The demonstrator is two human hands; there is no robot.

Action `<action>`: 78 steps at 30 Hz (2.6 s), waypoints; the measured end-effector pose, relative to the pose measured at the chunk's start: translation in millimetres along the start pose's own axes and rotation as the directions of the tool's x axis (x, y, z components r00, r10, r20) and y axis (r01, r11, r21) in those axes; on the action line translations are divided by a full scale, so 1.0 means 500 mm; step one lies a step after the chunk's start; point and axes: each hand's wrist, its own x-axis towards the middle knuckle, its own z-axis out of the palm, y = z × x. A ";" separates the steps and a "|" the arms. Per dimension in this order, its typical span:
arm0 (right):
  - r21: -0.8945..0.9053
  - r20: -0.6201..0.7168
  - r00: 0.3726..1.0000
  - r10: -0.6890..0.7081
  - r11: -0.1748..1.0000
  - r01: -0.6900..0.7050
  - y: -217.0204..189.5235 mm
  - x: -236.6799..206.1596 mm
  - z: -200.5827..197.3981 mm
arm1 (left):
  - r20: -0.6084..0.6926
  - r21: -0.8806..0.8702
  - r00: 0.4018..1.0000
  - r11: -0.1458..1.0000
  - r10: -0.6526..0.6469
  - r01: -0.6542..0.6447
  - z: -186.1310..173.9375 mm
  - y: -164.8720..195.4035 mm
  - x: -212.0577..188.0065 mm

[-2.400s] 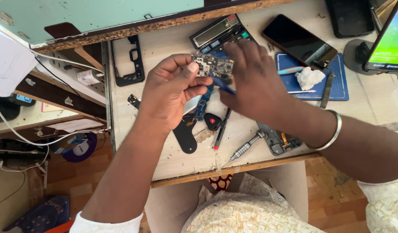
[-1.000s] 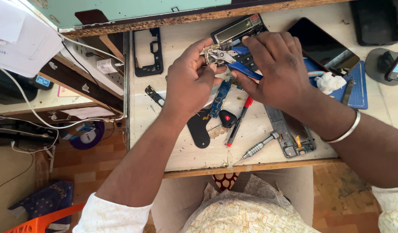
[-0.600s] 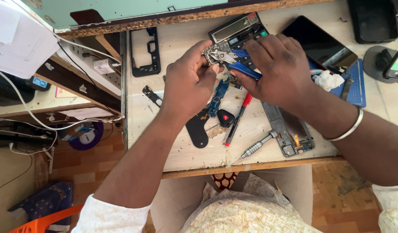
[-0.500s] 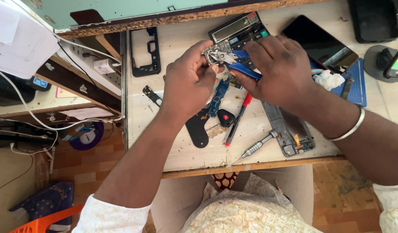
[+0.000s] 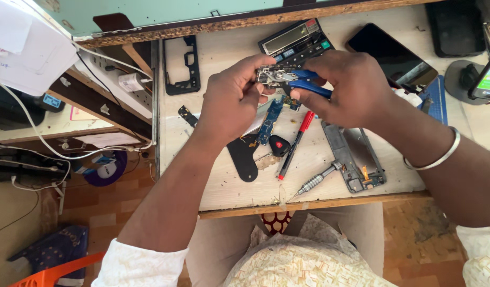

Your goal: The person sits at a repair bench and uses blue-handled pliers to grip and work on a small component on a disassembled phone motherboard, holding the board steady with the other hand and repositioning it repeatedly while prying at the part.

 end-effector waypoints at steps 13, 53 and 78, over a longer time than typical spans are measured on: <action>0.216 0.063 0.983 0.173 0.959 -0.182 -0.015 0.002 0.012 | -0.152 -0.025 0.985 0.996 0.081 -0.086 -0.004 0.004 -0.001; 0.612 0.576 0.746 0.335 0.429 -0.665 0.064 -0.010 0.020 | -0.089 0.085 0.981 0.983 0.173 -0.165 -0.021 0.008 -0.014; -0.088 -0.124 0.990 -0.064 0.995 0.053 -0.012 -0.009 0.038 | -0.199 -0.128 0.977 0.990 -0.078 0.053 -0.012 -0.015 0.005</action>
